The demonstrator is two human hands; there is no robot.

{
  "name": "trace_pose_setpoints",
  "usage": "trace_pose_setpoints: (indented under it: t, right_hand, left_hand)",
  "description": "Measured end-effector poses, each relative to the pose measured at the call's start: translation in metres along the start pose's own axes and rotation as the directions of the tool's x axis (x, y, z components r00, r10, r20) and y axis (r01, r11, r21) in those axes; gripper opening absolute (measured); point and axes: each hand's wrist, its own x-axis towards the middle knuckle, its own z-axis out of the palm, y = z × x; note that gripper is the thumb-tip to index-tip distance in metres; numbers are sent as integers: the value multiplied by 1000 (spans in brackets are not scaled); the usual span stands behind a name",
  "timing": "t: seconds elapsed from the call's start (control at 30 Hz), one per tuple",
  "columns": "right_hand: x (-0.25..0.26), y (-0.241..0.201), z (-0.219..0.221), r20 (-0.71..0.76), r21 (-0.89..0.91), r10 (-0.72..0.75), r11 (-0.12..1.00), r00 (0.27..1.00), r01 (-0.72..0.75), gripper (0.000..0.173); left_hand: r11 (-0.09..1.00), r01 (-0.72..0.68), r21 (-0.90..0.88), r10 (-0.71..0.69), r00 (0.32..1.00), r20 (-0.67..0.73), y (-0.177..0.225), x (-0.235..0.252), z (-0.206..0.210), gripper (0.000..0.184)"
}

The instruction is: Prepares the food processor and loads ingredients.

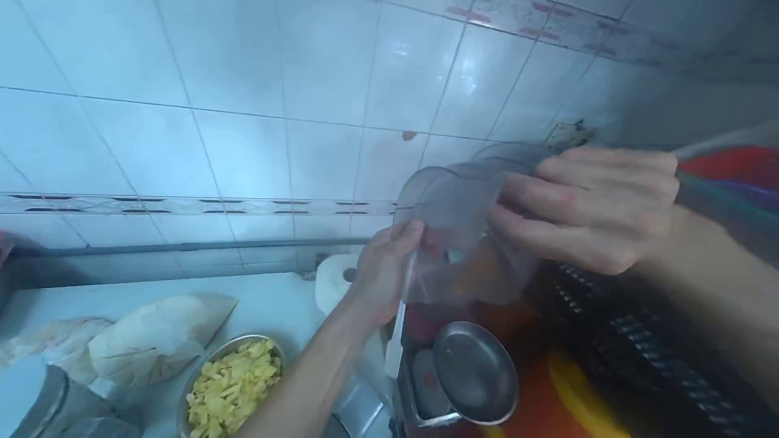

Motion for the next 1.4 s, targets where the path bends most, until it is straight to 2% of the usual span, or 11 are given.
trace_pose_setpoints:
  t: [0.17,0.3,0.6,0.7,0.8,0.9,1.0,1.1,1.17,1.27,1.4]
  right_hand:
    - [6,12,-62,264,76,-128,991,956,112,21]
    - [-2,7,-97,436,156,-163,982,885,104,25]
    - [-19,-17,-161,616,179,-136,983,776,31,28]
    - [-24,-23,-173,605,159,-110,987,788,16,27]
    - [-34,-29,-181,520,119,-19,992,854,-51,22]
    - [-60,-38,-179,347,79,137,981,928,-175,16]
    - [-104,-51,-167,145,1,325,945,935,-328,15]
    - [-139,-70,-134,-76,-10,528,848,846,-530,11]
    - [-147,-91,-101,-164,46,672,736,722,-675,11]
    - [-124,-147,-41,-186,191,807,589,560,-786,11]
    - [-94,-235,50,-33,437,931,341,364,-832,18]
  left_hand:
    - [979,7,-204,19,992,124,-38,9,63,37]
    - [941,110,-321,-24,965,262,-62,1,103,37]
    - [863,299,-407,-71,869,489,-87,-11,146,41]
    - [882,295,-368,-81,863,498,-85,-21,150,39]
    - [879,290,-379,-65,859,507,-82,-26,144,36]
    - [911,238,-337,-60,884,463,-64,-29,116,40]
    - [931,69,-358,95,902,420,-32,-35,62,41]
    - [942,-111,-317,190,954,232,5,-54,17,47]
    - [963,-144,-227,167,982,85,9,-82,17,45]
    - [989,-148,-9,145,980,-134,-15,-136,32,29]
    - [982,-187,20,182,920,-348,-46,-174,-30,39]
